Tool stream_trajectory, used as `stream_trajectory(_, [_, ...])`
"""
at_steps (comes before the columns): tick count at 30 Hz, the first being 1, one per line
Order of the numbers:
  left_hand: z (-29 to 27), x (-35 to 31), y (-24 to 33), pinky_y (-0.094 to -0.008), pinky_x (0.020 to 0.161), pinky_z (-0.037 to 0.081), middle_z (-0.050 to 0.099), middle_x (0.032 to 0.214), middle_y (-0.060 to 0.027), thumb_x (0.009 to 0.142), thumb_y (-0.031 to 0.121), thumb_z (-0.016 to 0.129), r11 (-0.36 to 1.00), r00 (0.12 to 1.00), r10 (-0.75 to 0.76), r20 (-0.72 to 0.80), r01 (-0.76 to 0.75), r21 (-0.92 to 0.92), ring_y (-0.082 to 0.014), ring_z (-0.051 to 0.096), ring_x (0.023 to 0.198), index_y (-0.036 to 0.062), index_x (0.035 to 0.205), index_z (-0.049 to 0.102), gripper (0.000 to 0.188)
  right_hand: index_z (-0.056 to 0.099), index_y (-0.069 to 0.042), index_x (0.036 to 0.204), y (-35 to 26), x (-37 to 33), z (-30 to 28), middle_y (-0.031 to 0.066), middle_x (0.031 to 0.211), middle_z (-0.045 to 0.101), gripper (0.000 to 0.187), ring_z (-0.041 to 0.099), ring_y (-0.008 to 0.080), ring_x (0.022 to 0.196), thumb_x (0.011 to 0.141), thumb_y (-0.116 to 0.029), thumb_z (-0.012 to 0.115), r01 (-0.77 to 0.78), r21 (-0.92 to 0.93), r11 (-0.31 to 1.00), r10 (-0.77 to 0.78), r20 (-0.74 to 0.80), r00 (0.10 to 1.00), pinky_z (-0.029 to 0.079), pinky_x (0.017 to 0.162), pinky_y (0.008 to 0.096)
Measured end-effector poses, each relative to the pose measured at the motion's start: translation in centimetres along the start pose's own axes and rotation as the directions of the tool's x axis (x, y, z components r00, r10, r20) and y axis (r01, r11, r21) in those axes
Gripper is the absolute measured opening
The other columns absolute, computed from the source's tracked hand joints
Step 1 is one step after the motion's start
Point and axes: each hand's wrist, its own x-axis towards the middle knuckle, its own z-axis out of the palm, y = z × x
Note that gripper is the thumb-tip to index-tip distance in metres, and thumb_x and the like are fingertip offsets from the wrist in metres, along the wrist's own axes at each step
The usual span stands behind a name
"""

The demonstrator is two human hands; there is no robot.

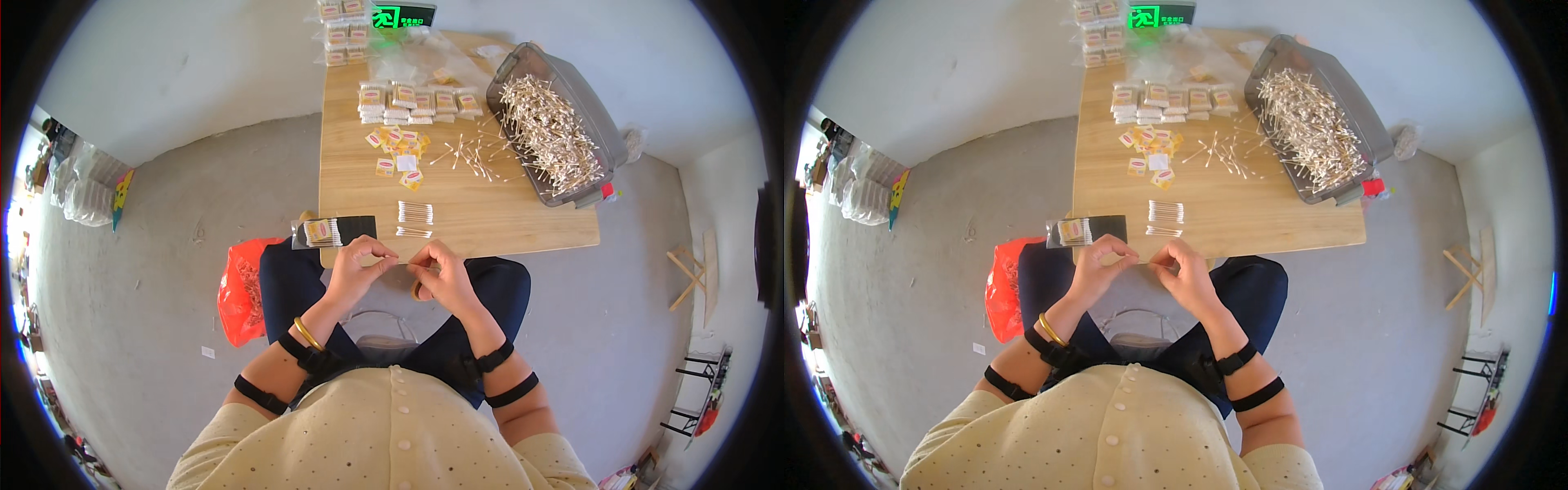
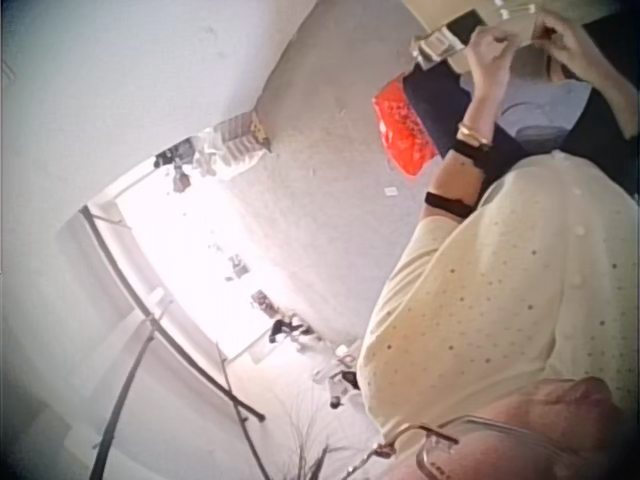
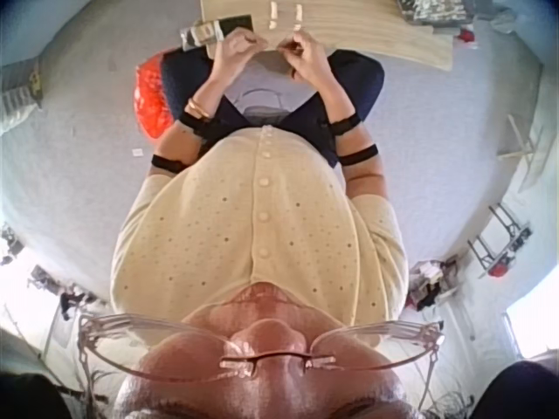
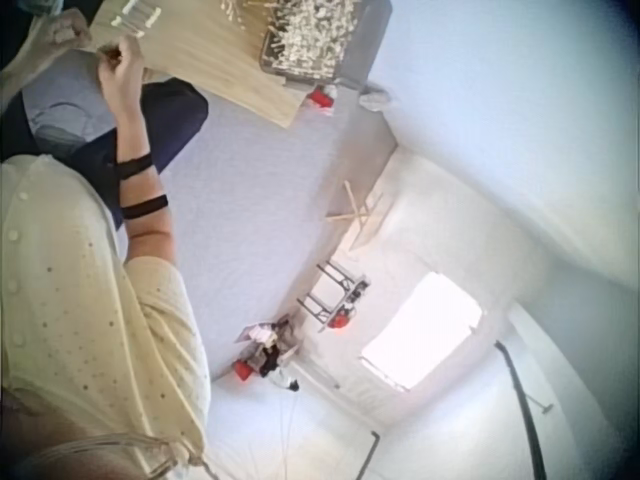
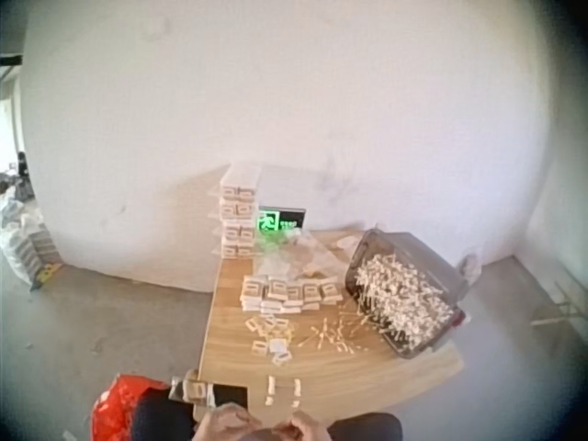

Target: Packaging cotton swabs into plastic bags and weighing them on a digital scale.

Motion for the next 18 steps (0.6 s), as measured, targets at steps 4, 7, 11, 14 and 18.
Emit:
stream_trajectory(4, [-1.6,-1.3,0.2,-0.0312,0.079,0.053,0.069,0.087,-0.0061,0.083,0.007,0.081,0.998,0.999,0.043,0.017,-0.044,0.046,-0.0183,0.067,0.085,0.0034,0.089,0.077,0.008,0.068,-0.001,0.098,0.4,-0.3,1.3,0.0099,0.089,0.065,0.016,0.065,0.0214,0.082,0.085,-0.006,0.077,0.023,0.046,0.999,-0.028,0.111,0.993,0.052,0.079,0.0338])
stream_trajectory(7, [-4.9,-3.5,0.8,-0.0298,0.082,0.052,0.072,0.091,-0.0060,0.087,0.006,0.078,0.990,0.994,-0.103,0.028,0.100,0.099,-0.0156,0.067,0.089,0.0006,0.091,0.075,0.008,0.069,-0.002,0.105,-0.3,-0.8,1.0,0.0080,0.092,0.063,0.021,0.063,0.0181,0.079,0.087,-0.010,0.078,0.118,-0.095,0.989,-0.106,0.120,0.987,0.052,0.075,0.0320])
stream_trajectory(11, [-13.0,-6.8,-0.7,-0.0292,0.080,0.054,0.076,0.092,-0.0062,0.090,0.010,0.076,0.963,0.913,-0.116,-0.391,0.199,0.179,-0.0135,0.070,0.086,0.0026,0.100,0.077,0.012,0.070,-0.003,0.109,1.5,-1.6,-0.3,0.0053,0.093,0.060,0.020,0.059,0.0121,0.079,0.093,-0.013,0.074,-0.047,-0.048,0.998,0.051,0.094,0.994,0.050,0.072,0.0274])
stream_trajectory(14, [-20.2,-10.2,-2.1,-0.0323,0.082,0.055,0.077,0.095,-0.0079,0.090,0.014,0.076,0.885,0.833,-0.146,-0.534,0.352,0.306,-0.0157,0.071,0.086,0.0031,0.103,0.077,0.017,0.070,-0.002,0.108,2.5,-1.3,-0.1,0.0065,0.094,0.061,0.018,0.061,0.0142,0.081,0.094,-0.013,0.072,0.004,-0.110,0.994,0.007,0.103,0.995,0.051,0.075,0.0274])
stream_trajectory(18, [-26.2,-14.9,-5.4,-0.0354,0.079,0.056,0.075,0.092,-0.0085,0.088,0.015,0.075,0.538,0.853,-0.117,-0.508,0.485,0.690,-0.0237,0.071,0.085,0.0060,0.114,0.071,0.028,0.070,-0.002,0.104,2.6,-0.5,0.2,0.0085,0.097,0.065,0.015,0.064,0.0185,0.086,0.093,-0.012,0.072,0.062,-0.170,0.983,-0.048,0.087,0.995,0.053,0.078,0.0300])
